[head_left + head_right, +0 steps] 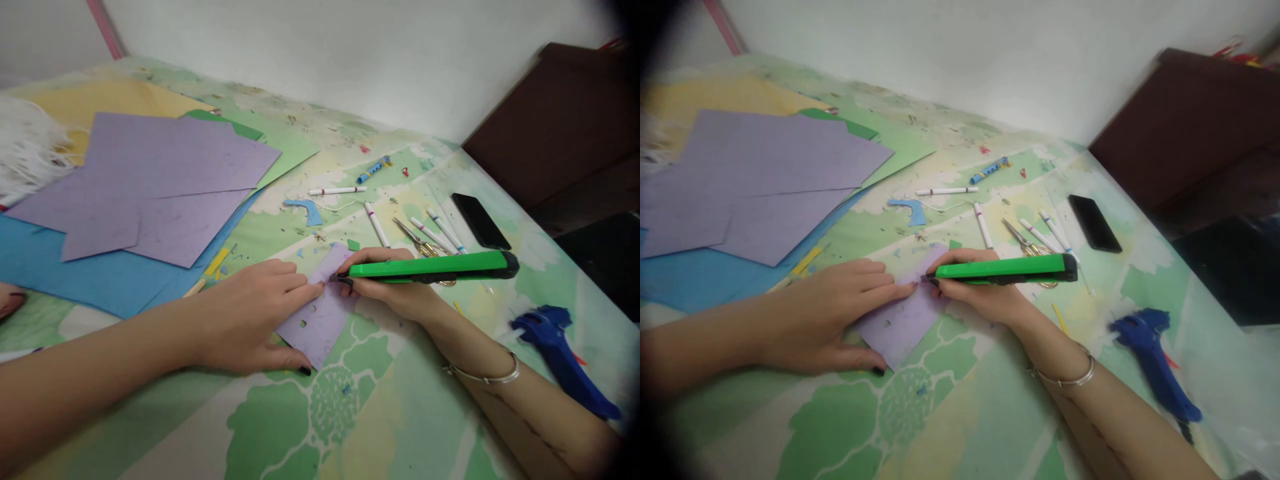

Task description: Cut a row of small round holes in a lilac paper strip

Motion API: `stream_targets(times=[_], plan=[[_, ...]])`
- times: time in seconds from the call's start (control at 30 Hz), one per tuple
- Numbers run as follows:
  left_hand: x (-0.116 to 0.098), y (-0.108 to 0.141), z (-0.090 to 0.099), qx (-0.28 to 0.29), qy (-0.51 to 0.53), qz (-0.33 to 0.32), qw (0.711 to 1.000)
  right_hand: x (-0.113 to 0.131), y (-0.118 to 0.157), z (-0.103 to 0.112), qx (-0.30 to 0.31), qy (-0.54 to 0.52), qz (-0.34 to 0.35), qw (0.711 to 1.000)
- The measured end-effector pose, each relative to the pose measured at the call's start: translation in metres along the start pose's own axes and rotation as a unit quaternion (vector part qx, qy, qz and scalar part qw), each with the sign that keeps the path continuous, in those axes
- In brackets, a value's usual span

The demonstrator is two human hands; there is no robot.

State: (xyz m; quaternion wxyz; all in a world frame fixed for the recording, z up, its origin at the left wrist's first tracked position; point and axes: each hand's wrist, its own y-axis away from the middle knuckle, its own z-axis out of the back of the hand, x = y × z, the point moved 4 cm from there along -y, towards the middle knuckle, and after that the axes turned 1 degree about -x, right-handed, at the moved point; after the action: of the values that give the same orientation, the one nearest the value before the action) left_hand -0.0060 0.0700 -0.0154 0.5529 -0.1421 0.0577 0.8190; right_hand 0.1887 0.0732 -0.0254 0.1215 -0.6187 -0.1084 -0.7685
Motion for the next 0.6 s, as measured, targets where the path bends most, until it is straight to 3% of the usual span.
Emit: stream_targets(times=[0.6], plan=[[0.0, -0.0003, 0.0003, -0.004, -0.003, 0.002, 1.0, 0.0, 0.0, 0.0007, 0.006, 0.027, 0.018, 0.999]])
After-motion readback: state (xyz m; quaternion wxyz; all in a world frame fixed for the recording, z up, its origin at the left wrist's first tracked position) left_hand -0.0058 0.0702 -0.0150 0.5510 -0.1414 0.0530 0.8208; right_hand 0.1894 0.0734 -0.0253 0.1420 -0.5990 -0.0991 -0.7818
